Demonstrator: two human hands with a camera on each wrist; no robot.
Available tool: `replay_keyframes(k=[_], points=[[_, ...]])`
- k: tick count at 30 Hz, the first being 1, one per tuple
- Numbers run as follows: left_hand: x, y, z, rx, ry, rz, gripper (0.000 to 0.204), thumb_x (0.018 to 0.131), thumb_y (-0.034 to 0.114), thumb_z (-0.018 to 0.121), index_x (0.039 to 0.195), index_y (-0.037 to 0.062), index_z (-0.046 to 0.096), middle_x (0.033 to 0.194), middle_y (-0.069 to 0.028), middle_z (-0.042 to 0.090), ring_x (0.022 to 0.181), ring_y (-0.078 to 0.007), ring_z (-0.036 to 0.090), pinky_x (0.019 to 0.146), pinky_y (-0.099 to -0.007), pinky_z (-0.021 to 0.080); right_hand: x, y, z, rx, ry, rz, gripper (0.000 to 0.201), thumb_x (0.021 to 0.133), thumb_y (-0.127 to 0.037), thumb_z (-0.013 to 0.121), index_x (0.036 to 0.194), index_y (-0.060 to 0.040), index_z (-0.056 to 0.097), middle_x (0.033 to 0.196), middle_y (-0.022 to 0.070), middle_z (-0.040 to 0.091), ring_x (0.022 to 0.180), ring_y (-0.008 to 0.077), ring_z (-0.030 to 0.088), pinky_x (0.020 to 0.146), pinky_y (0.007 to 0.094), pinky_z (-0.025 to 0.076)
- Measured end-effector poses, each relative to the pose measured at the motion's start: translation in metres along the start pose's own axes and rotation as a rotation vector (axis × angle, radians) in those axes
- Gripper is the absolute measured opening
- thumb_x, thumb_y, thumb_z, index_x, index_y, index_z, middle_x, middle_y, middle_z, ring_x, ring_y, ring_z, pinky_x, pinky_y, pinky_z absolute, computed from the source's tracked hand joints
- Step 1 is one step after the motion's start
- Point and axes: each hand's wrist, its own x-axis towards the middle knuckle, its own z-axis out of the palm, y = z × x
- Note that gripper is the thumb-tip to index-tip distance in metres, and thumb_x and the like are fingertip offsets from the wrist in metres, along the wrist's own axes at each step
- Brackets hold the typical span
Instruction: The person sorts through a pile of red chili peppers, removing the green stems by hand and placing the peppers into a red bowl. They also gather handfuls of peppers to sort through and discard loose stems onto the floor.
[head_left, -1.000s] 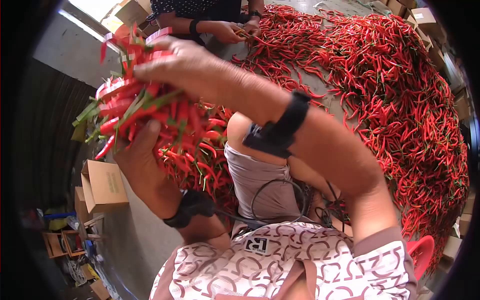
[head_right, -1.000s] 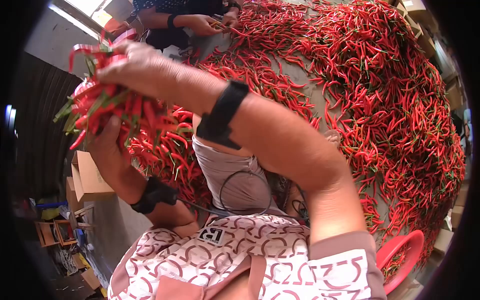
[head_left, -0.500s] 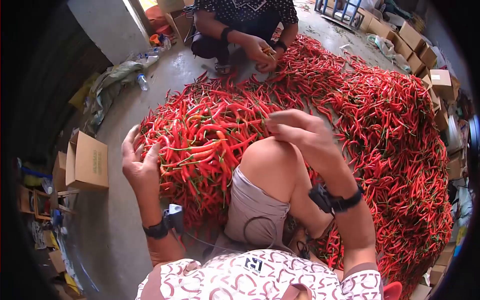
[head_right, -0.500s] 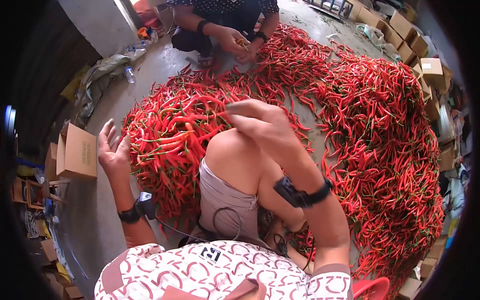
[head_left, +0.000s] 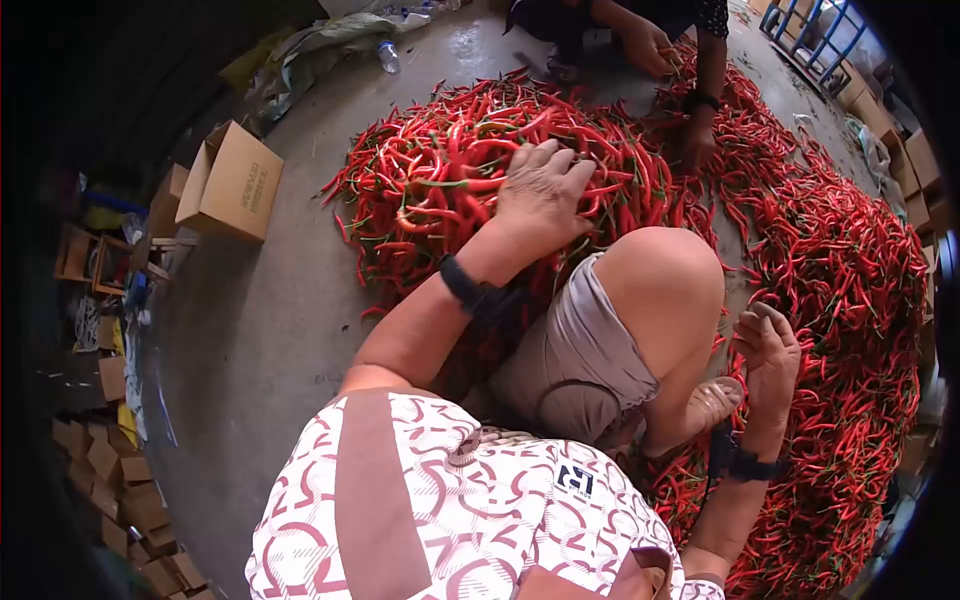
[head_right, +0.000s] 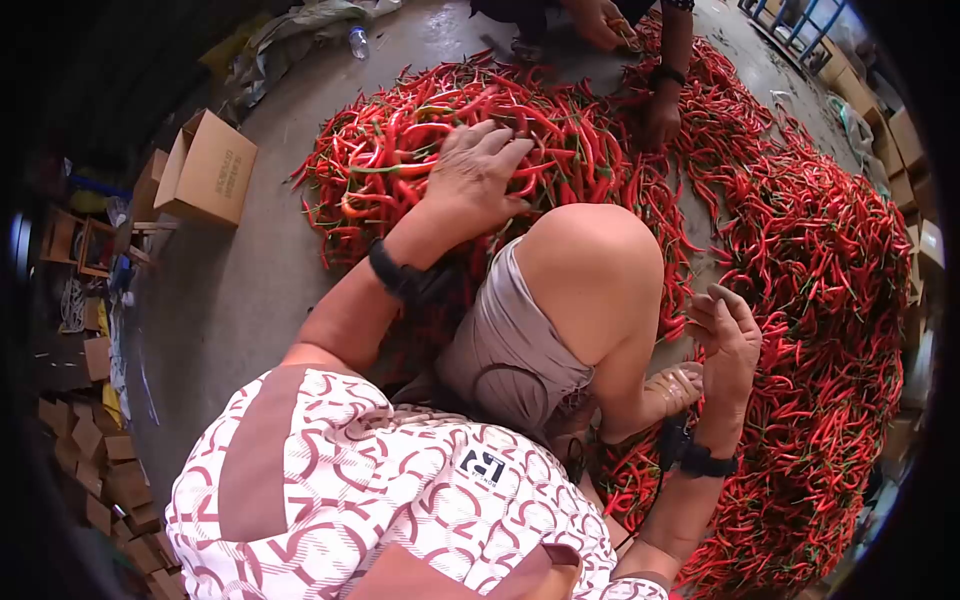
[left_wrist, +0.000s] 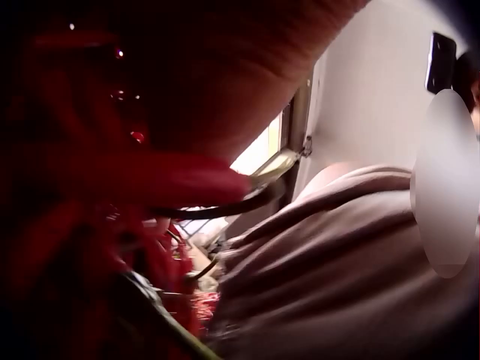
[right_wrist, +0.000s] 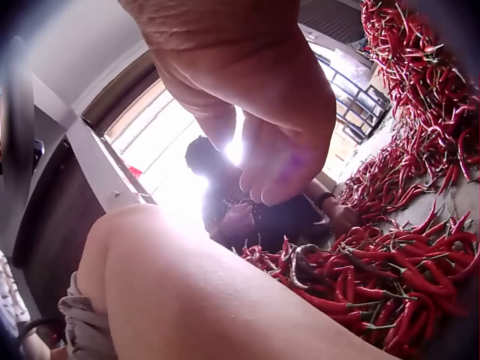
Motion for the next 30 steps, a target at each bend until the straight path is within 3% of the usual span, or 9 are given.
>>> replay_keyframes(k=[5,11,15,19,20,23,24,26,30], points=[[-0.019,-0.035,-0.042,0.138,-0.277,-0.132,0.056,0.062,0.025,0.075,0.116,0.017,0.06,0.123,-0.0029,0.056,0.12,-0.0257,0.049,0.097,-0.0444,0.039,-0.017,0.024,-0.046,0.04,0.066,0.017,0.023,0.095,-0.014,0.053,0.114,-0.0012,0.057,0.099,0.0093,0.067,0.086,0.0168,0.066,0.073,0.0285,0.055],[-0.058,-0.075,-0.051,0.108,-0.076,-0.215,0.054,0.062,0.023,0.076,0.114,0.0182,0.062,0.124,-0.0042,0.057,0.117,-0.0269,0.051,0.097,-0.0443,0.04,-0.04,0.043,-0.081,0.078,0.237,0.082,0.024,0.096,-0.016,0.051,0.115,-0.0023,0.057,0.1,0.0094,0.067,0.09,0.0195,0.066,0.074,0.0319,0.056],[-0.07,-0.111,-0.047,0.088,0.06,-0.216,0.055,0.062,0.021,0.078,0.114,0.0163,0.063,0.123,-0.0079,0.058,0.117,-0.0282,0.051,0.098,-0.0416,0.042,-0.047,0.053,-0.1,0.097,0.194,0.076,0.026,0.096,-0.017,0.053,0.117,-0.0024,0.056,0.1,0.0093,0.067,0.09,0.0198,0.067,0.074,0.0326,0.056],[-0.067,-0.117,-0.059,0.084,0.058,-0.277,0.052,0.063,0.021,0.078,0.113,0.0153,0.064,0.12,-0.0118,0.059,0.114,-0.0315,0.052,0.1,-0.0407,0.041,-0.061,0.054,-0.12,0.065,0.271,0.095,0.026,0.096,-0.018,0.053,0.117,-0.0029,0.055,0.1,0.0091,0.067,0.091,0.0194,0.066,0.074,0.0316,0.057],[-0.064,-0.109,-0.062,0.106,0.002,-0.358,0.053,0.063,0.023,0.077,0.114,0.0131,0.063,0.12,-0.0089,0.059,0.116,-0.0303,0.05,0.099,-0.0432,0.042,-0.066,0.059,-0.134,0.065,0.293,0.109,0.026,0.096,-0.018,0.053,0.118,-0.0032,0.055,0.1,0.0092,0.067,0.091,0.0193,0.066,0.074,0.0317,0.057],[-0.042,-0.064,-0.085,0.07,-0.105,-0.456,0.053,0.066,0.019,0.077,0.116,0.0067,0.062,0.12,-0.0162,0.059,0.117,-0.0335,0.051,0.103,-0.0412,0.038,-0.094,0.075,-0.165,0.016,0.436,0.151,0.027,0.096,-0.02,0.055,0.118,-0.005,0.056,0.1,0.0069,0.067,0.087,0.0168,0.066,0.071,0.0291,0.055],[-0.036,-0.047,-0.083,0.095,0.085,-0.275,0.049,0.068,0.015,0.075,0.114,0.003,0.062,0.118,-0.0175,0.06,0.115,-0.0326,0.053,0.1,-0.0395,0.041,-0.107,0.076,-0.17,-0.015,0.494,0.176,0.027,0.095,-0.021,0.055,0.118,-0.0053,0.056,0.099,0.0062,0.067,0.085,0.0161,0.066,0.07,0.0284,0.054],[-0.017,0.013,-0.089,-0.282,0.195,-0.114,0.042,0.07,0.011,0.073,0.11,0.0023,0.064,0.113,-0.0156,0.063,0.107,-0.0302,0.059,0.092,-0.0371,0.046,-0.13,0.078,-0.17,-0.033,0.585,0.166,0.024,0.094,-0.023,0.057,0.112,-0.0064,0.058,0.092,0.0023,0.067,0.078,0.0132,0.064,0.065,0.026,0.051],[-0.014,0.124,-0.053,-0.815,-0.076,0.433,0.029,0.072,0.008,0.07,0.101,0.0055,0.064,0.092,-0.0094,0.064,0.086,-0.0274,0.061,0.077,-0.0364,0.051,-0.192,0.112,-0.204,-0.167,0.673,0.301,0.014,0.091,-0.023,0.061,0.099,-0.0114,0.061,0.081,-0.001,0.065,0.072,0.0107,0.062,0.059,0.0239,0.049]])
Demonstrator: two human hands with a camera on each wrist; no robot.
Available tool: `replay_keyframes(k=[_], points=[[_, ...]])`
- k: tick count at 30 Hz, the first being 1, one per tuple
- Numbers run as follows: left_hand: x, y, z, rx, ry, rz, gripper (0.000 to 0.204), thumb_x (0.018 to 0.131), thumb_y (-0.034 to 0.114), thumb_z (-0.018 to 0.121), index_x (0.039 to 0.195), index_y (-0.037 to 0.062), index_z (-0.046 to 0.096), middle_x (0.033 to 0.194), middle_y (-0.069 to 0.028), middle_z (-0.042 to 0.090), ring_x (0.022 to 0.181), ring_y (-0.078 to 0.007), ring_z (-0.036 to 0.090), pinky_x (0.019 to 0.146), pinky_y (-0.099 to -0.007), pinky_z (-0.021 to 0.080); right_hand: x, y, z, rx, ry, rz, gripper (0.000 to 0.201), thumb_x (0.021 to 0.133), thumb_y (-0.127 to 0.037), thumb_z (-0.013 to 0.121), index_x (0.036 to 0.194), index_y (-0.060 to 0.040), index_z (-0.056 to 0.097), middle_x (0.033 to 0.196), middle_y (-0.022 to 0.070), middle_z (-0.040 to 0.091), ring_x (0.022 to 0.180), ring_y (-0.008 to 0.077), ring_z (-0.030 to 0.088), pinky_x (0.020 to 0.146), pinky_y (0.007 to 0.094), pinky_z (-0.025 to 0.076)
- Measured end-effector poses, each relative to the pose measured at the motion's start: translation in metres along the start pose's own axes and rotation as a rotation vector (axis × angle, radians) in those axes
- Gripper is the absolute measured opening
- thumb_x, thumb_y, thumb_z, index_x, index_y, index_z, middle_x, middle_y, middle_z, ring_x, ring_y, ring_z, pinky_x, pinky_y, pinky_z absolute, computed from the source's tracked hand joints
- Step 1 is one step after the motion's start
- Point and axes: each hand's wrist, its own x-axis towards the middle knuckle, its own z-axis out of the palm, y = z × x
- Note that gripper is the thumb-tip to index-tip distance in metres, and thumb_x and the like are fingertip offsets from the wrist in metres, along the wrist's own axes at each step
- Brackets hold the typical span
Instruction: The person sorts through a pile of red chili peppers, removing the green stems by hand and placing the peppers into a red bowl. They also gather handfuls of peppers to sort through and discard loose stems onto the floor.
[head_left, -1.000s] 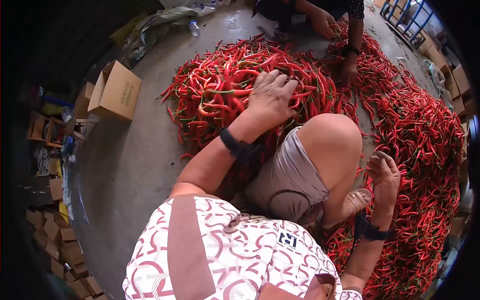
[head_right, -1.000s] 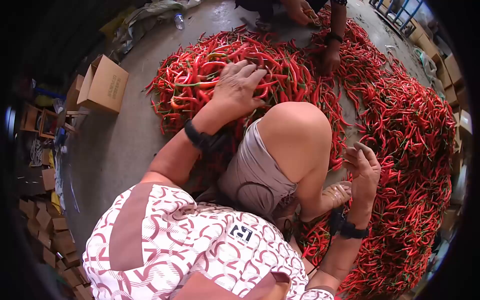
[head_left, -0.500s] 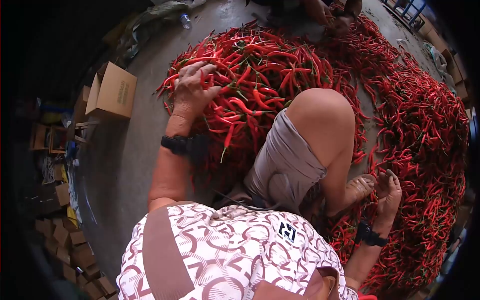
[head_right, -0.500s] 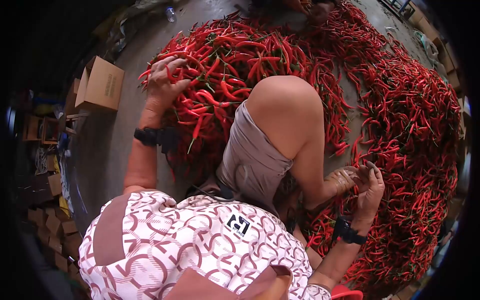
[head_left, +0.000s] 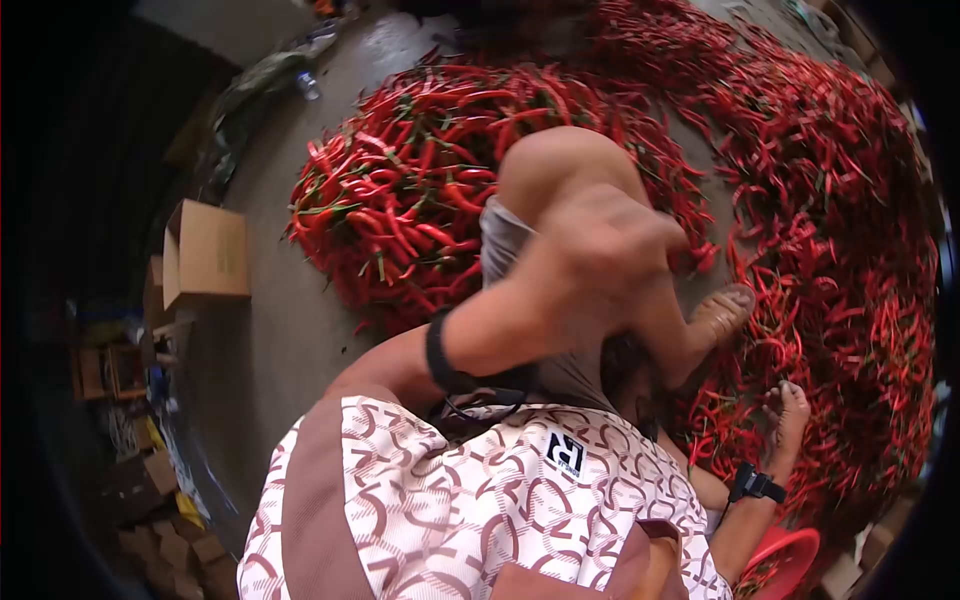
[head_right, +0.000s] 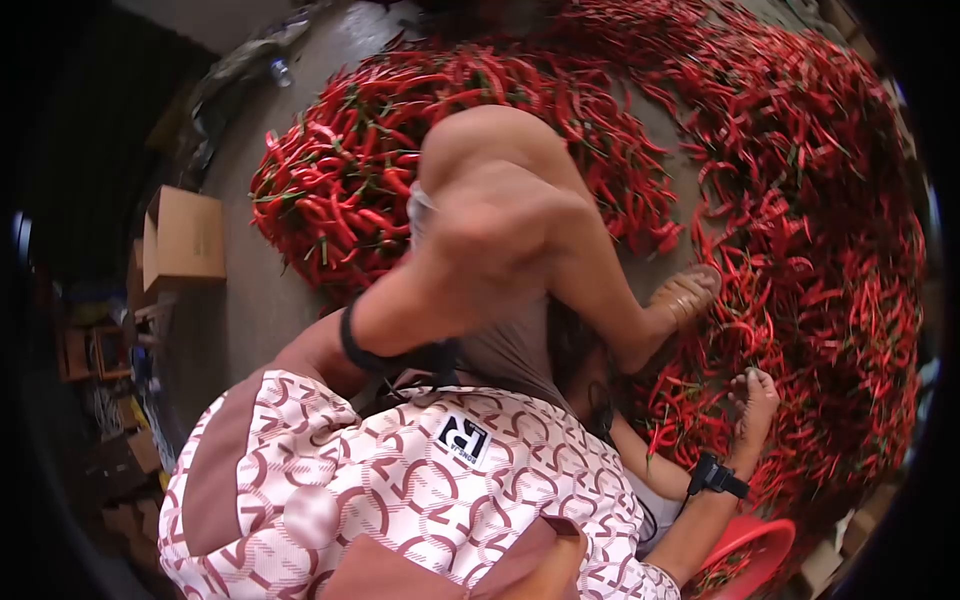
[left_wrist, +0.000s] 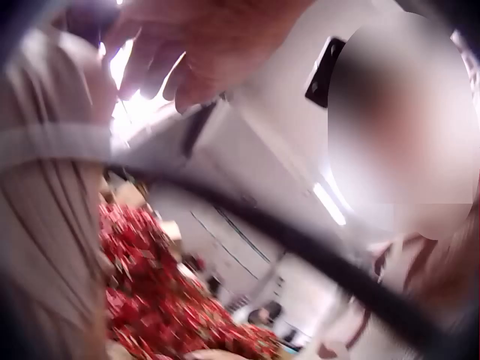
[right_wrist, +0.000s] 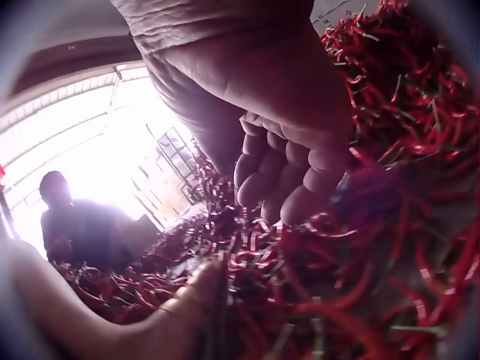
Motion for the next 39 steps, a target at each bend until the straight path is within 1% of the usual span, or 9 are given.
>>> replay_keyframes(k=[5,8,9,12,16,19,25,32,39], points=[[-0.003,0.04,0.11,-0.387,-0.77,0.043,0.029,0.069,0.012,0.069,0.093,0.0036,0.054,0.084,-0.0162,0.06,0.088,-0.0359,0.061,0.074,-0.0455,0.048,-0.027,0.085,-0.076,-0.902,0.023,-0.052,0.018,0.08,-0.019,0.068,0.077,-0.0027,0.061,0.066,0.0037,0.061,0.061,0.0146,0.059,0.054,0.0312,0.047],[-0.003,0.039,0.174,-0.276,-1.138,-0.12,0.033,0.067,0.022,0.074,0.091,0.0028,0.063,0.08,-0.0202,0.065,0.081,-0.0357,0.064,0.072,-0.0445,0.05,-0.049,0.112,-0.092,-1.208,-0.045,0.213,0.029,0.072,-0.016,0.074,0.096,-0.0019,0.067,0.076,0.0133,0.068,0.069,0.0218,0.065,0.066,0.0379,0.051],[-0.005,0.034,0.2,-0.248,-1.149,-0.091,0.034,0.066,0.024,0.075,0.09,0.0029,0.065,0.08,-0.02,0.065,0.08,-0.035,0.065,0.071,-0.044,0.051,-0.058,0.112,-0.092,-1.284,-0.068,0.327,0.035,0.071,-0.015,0.075,0.103,-0.0036,0.068,0.081,0.0148,0.069,0.072,0.0225,0.066,0.069,0.0386,0.052],[-0.034,0.0,0.286,-0.191,-1.224,0.089,0.035,0.066,0.035,0.077,0.086,0.006,0.072,0.081,-0.0164,0.068,0.077,-0.0322,0.067,0.07,-0.042,0.053,-0.054,0.117,-0.076,-1.14,-0.181,-0.173,0.026,0.074,-0.029,0.071,0.092,-0.01,0.073,0.092,0.0129,0.07,0.074,0.023,0.067,0.068,0.04,0.052],[0.011,0.029,0.298,0.103,-1.465,0.047,0.036,0.073,0.04,0.075,0.091,0.0088,0.072,0.087,-0.0114,0.068,0.08,-0.023,0.067,0.069,-0.0321,0.055,-0.018,0.177,-0.116,-1.23,-0.16,0.147,0.033,0.07,-0.033,0.076,0.085,-0.0037,0.07,0.085,0.016,0.07,0.068,0.0272,0.065,0.065,0.0418,0.05],[-0.035,0.013,0.348,0.187,-1.178,0.478,0.026,0.072,0.026,0.07,0.084,0.0025,0.07,0.087,-0.017,0.065,0.081,-0.0365,0.066,0.074,-0.0423,0.054,-0.037,0.132,-0.105,-1.105,0.146,0.642,0.076,0.061,-0.04,0.086,0.119,0.002,0.06,0.124,0.0203,0.059,0.111,0.031,0.06,0.093,0.0388,0.048],[-0.069,0.014,0.327,-0.08,-0.847,-0.079,0.056,0.073,0.016,0.07,0.115,-0.0091,0.043,0.084,-0.0235,0.063,0.075,-0.0391,0.066,0.066,-0.0425,0.055,-0.036,0.139,-0.101,-0.522,-0.075,0.592,0.076,0.067,-0.032,0.084,0.124,0.0055,0.05,0.113,0.0216,0.061,0.095,0.0314,0.065,0.074,0.0428,0.055],[-0.081,0.034,0.327,0.01,-1.01,0.0,0.06,0.071,0.01,0.071,0.115,-0.0094,0.034,0.081,-0.0253,0.062,0.078,-0.0396,0.066,0.065,-0.0435,0.054,-0.033,0.122,-0.075,-0.19,0.188,0.84,0.076,0.082,-0.045,0.069,0.136,-0.003,0.036,0.14,0.0262,0.038,0.108,0.0482,0.055,0.083,0.0606,0.049],[-0.06,0.036,0.339,-0.113,-1.153,-0.279,0.069,0.067,0.017,0.081,0.111,-0.0084,0.034,0.085,-0.0298,0.063,0.085,-0.0423,0.065,0.073,-0.045,0.053,-0.05,0.074,-0.012,-0.266,-0.032,0.633,0.08,0.08,-0.047,0.068,0.136,-0.0012,0.033,0.135,0.0245,0.045,0.104,0.0478,0.057,0.077,0.0576,0.052]])
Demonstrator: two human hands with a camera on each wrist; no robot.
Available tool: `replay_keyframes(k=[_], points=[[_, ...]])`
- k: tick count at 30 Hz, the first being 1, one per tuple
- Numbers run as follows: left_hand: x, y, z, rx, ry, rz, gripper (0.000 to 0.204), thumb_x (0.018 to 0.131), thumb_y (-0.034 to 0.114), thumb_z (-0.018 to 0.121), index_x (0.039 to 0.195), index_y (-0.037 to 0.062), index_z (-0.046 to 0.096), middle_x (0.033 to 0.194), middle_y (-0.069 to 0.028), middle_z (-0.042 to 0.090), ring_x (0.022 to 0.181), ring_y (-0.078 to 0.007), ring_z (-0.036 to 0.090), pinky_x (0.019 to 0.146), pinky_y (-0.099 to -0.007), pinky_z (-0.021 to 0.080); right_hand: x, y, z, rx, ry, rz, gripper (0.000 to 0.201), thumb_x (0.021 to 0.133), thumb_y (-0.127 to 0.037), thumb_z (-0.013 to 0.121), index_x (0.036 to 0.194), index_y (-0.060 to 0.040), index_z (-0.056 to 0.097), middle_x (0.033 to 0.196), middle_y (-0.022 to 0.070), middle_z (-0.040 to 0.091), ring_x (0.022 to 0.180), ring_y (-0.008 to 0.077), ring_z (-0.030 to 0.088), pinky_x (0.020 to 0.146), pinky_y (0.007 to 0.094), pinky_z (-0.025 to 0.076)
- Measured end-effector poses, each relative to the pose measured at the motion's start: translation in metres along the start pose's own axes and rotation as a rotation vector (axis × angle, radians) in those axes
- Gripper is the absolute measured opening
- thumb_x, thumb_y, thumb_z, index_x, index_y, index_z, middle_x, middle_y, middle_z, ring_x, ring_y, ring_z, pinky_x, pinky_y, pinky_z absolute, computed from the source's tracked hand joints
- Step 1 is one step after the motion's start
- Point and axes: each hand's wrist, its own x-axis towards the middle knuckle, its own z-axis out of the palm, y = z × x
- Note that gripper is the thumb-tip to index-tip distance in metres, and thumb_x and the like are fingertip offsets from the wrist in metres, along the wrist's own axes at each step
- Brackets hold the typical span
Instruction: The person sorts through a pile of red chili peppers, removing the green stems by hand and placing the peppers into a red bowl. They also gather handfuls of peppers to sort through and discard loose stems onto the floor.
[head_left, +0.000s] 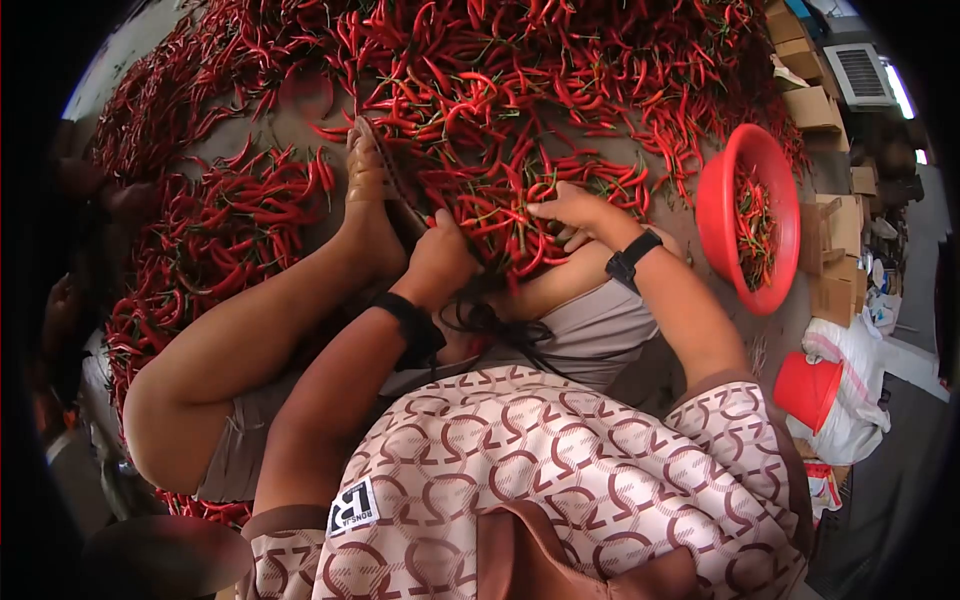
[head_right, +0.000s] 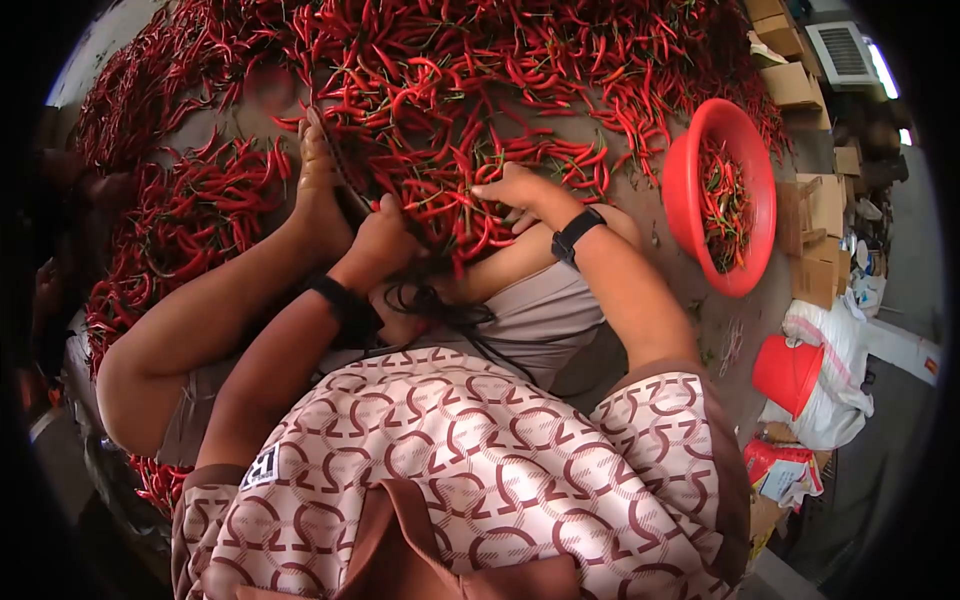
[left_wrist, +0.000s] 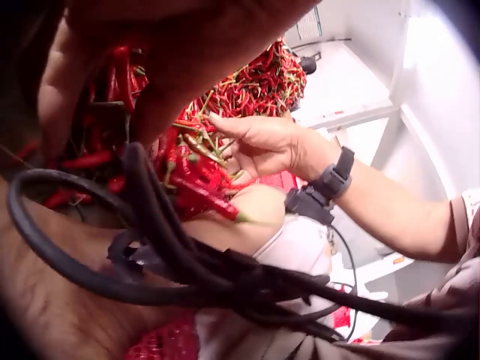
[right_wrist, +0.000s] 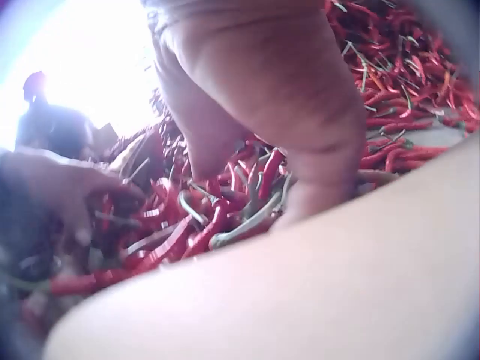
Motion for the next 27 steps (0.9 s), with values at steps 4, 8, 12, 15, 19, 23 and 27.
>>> replay_keyframes(k=[4,8,12,15,19,23,27], points=[[-0.011,-0.002,-0.006,0.053,0.024,0.021,0.057,0.067,0.016,0.08,0.105,-0.007,0.044,0.085,-0.0265,0.064,0.083,-0.0421,0.064,0.073,-0.0458,0.053,0.019,-0.027,-0.012,-0.284,0.487,-0.264,0.069,0.074,-0.04,0.074,0.124,0.0007,0.049,0.108,0.0202,0.063,0.1,0.0329,0.063,0.078,0.0456,0.052],[-0.002,-0.002,0.007,0.096,0.002,0.136,0.03,0.074,0.015,0.073,0.091,-0.0027,0.056,0.084,-0.0232,0.066,0.081,-0.0402,0.065,0.071,-0.0457,0.053,0.068,-0.043,-0.016,-0.085,0.726,-0.537,0.062,0.071,-0.037,0.076,0.117,-0.0003,0.055,0.108,0.02,0.064,0.102,0.0341,0.061,0.087,0.0419,0.048],[0.007,0.01,0.022,0.032,-0.043,0.326,0.027,0.076,0.015,0.069,0.096,0.0014,0.057,0.081,-0.0222,0.065,0.079,-0.0396,0.065,0.07,-0.0465,0.052,0.089,-0.068,-0.009,0.52,0.338,-0.616,0.027,0.084,-0.016,0.069,0.103,0.0,0.061,0.079,0.0023,0.065,0.064,0.01,0.061,0.051,0.0237,0.047],[0.003,0.015,0.012,-0.031,-0.043,0.307,0.044,0.073,0.016,0.071,0.11,0.0023,0.051,0.08,-0.0221,0.065,0.079,-0.04,0.064,0.07,-0.0473,0.052,0.084,-0.073,-0.012,0.723,0.352,-0.643,0.014,0.087,-0.013,0.065,0.096,-0.0038,0.062,0.078,0.0017,0.064,0.062,0.0099,0.062,0.048,0.0228,0.047],[0.009,0.003,-0.009,-0.055,0.091,0.218,0.068,0.069,0.014,0.075,0.123,-0.0027,0.038,0.079,-0.0241,0.064,0.079,-0.0425,0.063,0.069,-0.0481,0.05,0.071,-0.067,-0.036,0.85,0.356,-0.59,0.01,0.087,-0.013,0.063,0.091,-0.0042,0.061,0.076,0.0035,0.065,0.06,0.0124,0.063,0.048,0.023,0.048],[0.021,-0.005,-0.01,-0.121,0.175,0.109,0.071,0.068,0.013,0.076,0.127,-0.0036,0.041,0.084,-0.0274,0.064,0.086,-0.0435,0.063,0.073,-0.0457,0.051,0.076,-0.052,-0.052,0.853,0.396,-0.517,0.01,0.089,-0.015,0.062,0.09,-0.005,0.061,0.079,0.0046,0.066,0.062,0.0133,0.063,0.05,0.025,0.049],[0.026,-0.011,-0.012,-0.16,0.125,0.155,0.061,0.071,0.012,0.075,0.123,-0.004,0.048,0.085,-0.0269,0.064,0.078,-0.039,0.065,0.067,-0.0423,0.053,0.07,-0.045,-0.068,1.307,0.094,-0.622,0.006,0.089,-0.012,0.058,0.091,-0.0065,0.06,0.085,0.0064,0.067,0.072,0.0181,0.066,0.059,0.0318,0.052]])
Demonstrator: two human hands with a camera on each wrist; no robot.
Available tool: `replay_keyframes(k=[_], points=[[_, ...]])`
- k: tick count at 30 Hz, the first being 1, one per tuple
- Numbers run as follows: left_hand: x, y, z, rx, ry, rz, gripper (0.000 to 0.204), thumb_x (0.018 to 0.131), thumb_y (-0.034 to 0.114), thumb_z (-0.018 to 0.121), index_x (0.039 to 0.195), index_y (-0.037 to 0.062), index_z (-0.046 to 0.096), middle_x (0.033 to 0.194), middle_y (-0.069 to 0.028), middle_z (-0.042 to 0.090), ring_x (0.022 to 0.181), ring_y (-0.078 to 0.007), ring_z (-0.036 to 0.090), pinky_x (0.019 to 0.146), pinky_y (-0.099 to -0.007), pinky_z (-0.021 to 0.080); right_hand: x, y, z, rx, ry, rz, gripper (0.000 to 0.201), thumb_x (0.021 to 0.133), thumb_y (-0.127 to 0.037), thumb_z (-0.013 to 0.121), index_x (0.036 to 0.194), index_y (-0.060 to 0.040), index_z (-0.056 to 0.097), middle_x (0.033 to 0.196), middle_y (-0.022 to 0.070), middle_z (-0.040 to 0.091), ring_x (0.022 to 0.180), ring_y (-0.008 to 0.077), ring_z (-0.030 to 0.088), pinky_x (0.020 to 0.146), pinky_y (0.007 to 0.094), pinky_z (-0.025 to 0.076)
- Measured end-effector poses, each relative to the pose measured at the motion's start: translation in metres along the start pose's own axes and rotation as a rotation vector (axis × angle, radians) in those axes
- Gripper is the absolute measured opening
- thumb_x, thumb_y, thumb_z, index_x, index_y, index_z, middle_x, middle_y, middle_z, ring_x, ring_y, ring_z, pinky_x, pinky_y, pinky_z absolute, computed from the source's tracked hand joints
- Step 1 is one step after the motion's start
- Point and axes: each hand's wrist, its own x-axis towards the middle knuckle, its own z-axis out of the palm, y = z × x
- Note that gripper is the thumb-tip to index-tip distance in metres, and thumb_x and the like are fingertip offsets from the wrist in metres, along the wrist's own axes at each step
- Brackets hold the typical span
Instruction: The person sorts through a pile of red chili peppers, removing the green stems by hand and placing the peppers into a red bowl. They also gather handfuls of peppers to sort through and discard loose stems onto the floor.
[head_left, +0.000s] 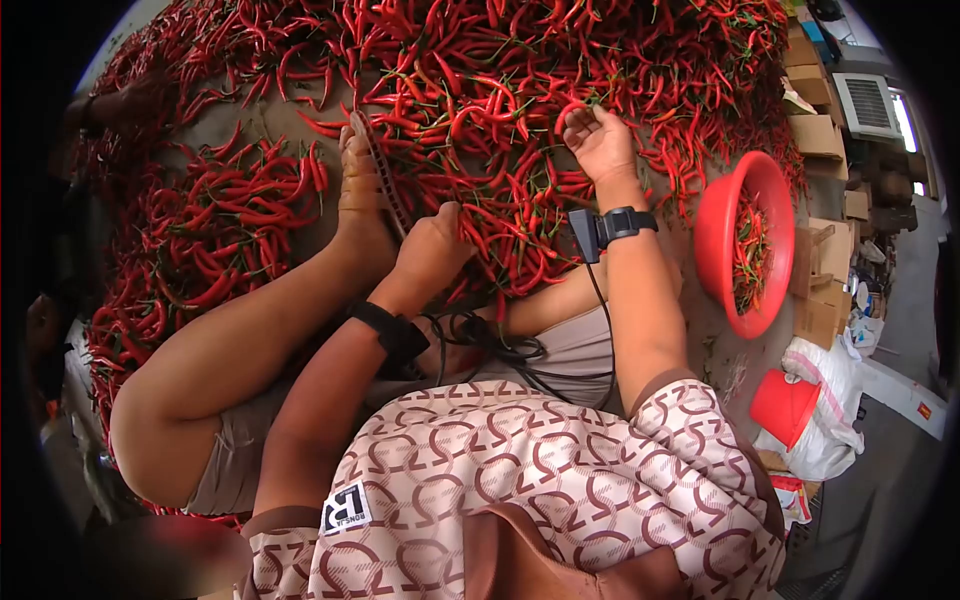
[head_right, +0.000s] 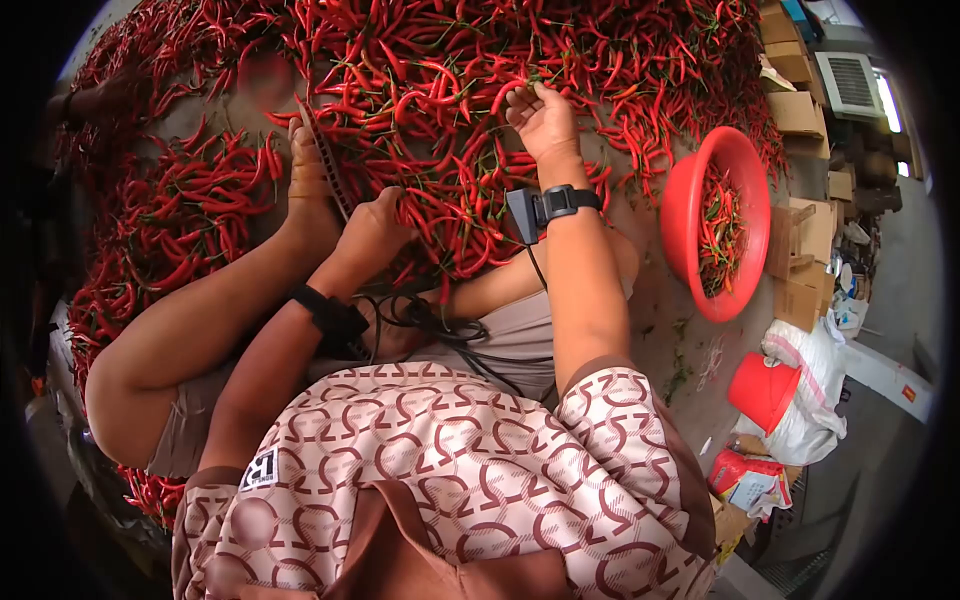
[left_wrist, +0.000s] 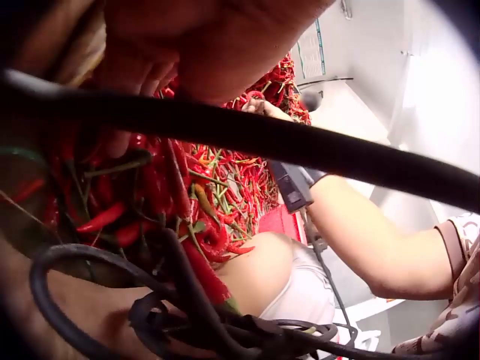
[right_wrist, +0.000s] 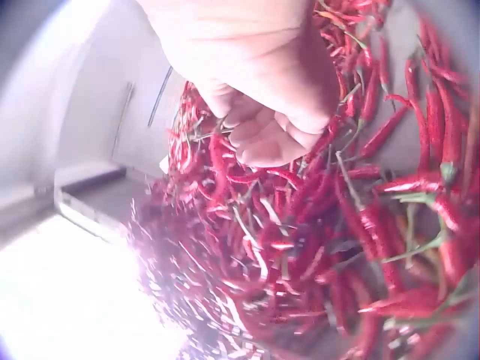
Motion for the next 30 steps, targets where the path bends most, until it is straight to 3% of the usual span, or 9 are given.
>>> replay_keyframes(k=[2,6,13,19,20,23,24,28,30], points=[[0.0,0.004,-0.006,-0.069,-0.006,0.005,0.057,0.073,0.012,0.074,0.122,-0.0038,0.05,0.083,-0.0235,0.065,0.07,-0.033,0.068,0.059,-0.039,0.054,-0.014,-0.007,0.009,0.012,-0.05,0.035,0.007,0.087,-0.007,0.056,0.093,-0.0071,0.059,0.087,0.0074,0.068,0.074,0.0192,0.067,0.061,0.0334,0.053],[0.0,0.023,-0.025,-0.405,-0.156,-0.25,0.045,0.08,0.011,0.069,0.119,-0.004,0.053,0.08,-0.0142,0.067,0.059,-0.0165,0.066,0.043,-0.03,0.052,-0.02,0.004,-0.008,-0.096,-0.185,0.059,0.013,0.088,-0.007,0.057,0.101,-0.0062,0.06,0.087,0.0076,0.067,0.075,0.0184,0.067,0.056,0.0262,0.053],[0.001,0.015,-0.029,-0.568,-0.232,-0.306,0.048,0.084,0.01,0.065,0.127,-0.0039,0.048,0.08,-0.0132,0.066,0.057,-0.0197,0.065,0.042,-0.0301,0.052,-0.033,0.04,0.009,-0.928,-0.075,0.094,0.013,0.082,-0.014,0.066,0.09,-0.0033,0.064,0.076,0.0043,0.067,0.063,0.0092,0.063,0.051,0.0239,0.048],[0.001,0.01,-0.03,-0.682,-0.228,-0.265,0.046,0.086,0.008,0.062,0.126,-0.0073,0.047,0.079,-0.0138,0.065,0.056,-0.0205,0.065,0.041,-0.0298,0.051,0.003,0.071,0.012,-1.562,0.203,-0.263,0.035,0.071,-0.026,0.077,0.091,0.0001,0.065,0.085,0.0169,0.069,0.077,0.0302,0.068,0.065,0.0411,0.052],[0.001,0.01,-0.03,-0.689,-0.227,-0.262,0.045,0.086,0.008,0.062,0.126,-0.0073,0.047,0.079,-0.0141,0.065,0.056,-0.0206,0.065,0.041,-0.0297,0.051,-0.019,0.062,0.041,-1.647,0.255,-0.257,0.04,0.067,-0.032,0.079,0.089,-0.001,0.065,0.086,0.0203,0.068,0.085,0.0381,0.065,0.07,0.0458,0.05],[0.0,0.012,-0.03,-0.668,-0.241,-0.256,0.045,0.087,0.009,0.062,0.125,-0.0077,0.046,0.08,-0.0136,0.066,0.056,-0.019,0.064,0.042,-0.029,0.051,-0.002,0.068,0.034,-1.541,0.178,-0.243,0.04,0.067,-0.032,0.079,0.089,-0.0017,0.065,0.084,0.0201,0.068,0.082,0.0379,0.065,0.068,0.046,0.049],[0.001,0.013,-0.031,-0.654,-0.251,-0.252,0.045,0.087,0.01,0.062,0.125,-0.0079,0.045,0.08,-0.0132,0.066,0.057,-0.0182,0.063,0.043,-0.0286,0.05,0.005,0.07,0.027,-1.549,0.133,-0.212,0.035,0.071,-0.028,0.077,0.088,0.0004,0.064,0.078,0.0183,0.067,0.075,0.0312,0.066,0.064,0.0434,0.049],[0.002,0.006,-0.029,-0.697,-0.242,-0.224,0.044,0.088,0.011,0.061,0.124,-0.008,0.046,0.079,-0.0138,0.066,0.056,-0.0184,0.063,0.042,-0.0285,0.05,0.013,0.062,0.006,-0.948,-0.023,-0.07,0.02,0.082,-0.015,0.067,0.092,0.0023,0.064,0.074,0.0081,0.066,0.063,0.0127,0.063,0.052,0.0265,0.046],[0.0,0.006,-0.03,-0.722,-0.238,-0.21,0.043,0.088,0.011,0.061,0.124,-0.0081,0.046,0.078,-0.0139,0.066,0.056,-0.0186,0.064,0.042,-0.0285,0.05,-0.005,0.05,0.009,-0.699,-0.044,0.008,0.011,0.084,-0.011,0.062,0.092,-0.0034,0.062,0.081,0.0036,0.066,0.063,0.0108,0.062,0.048,0.0225,0.045]])
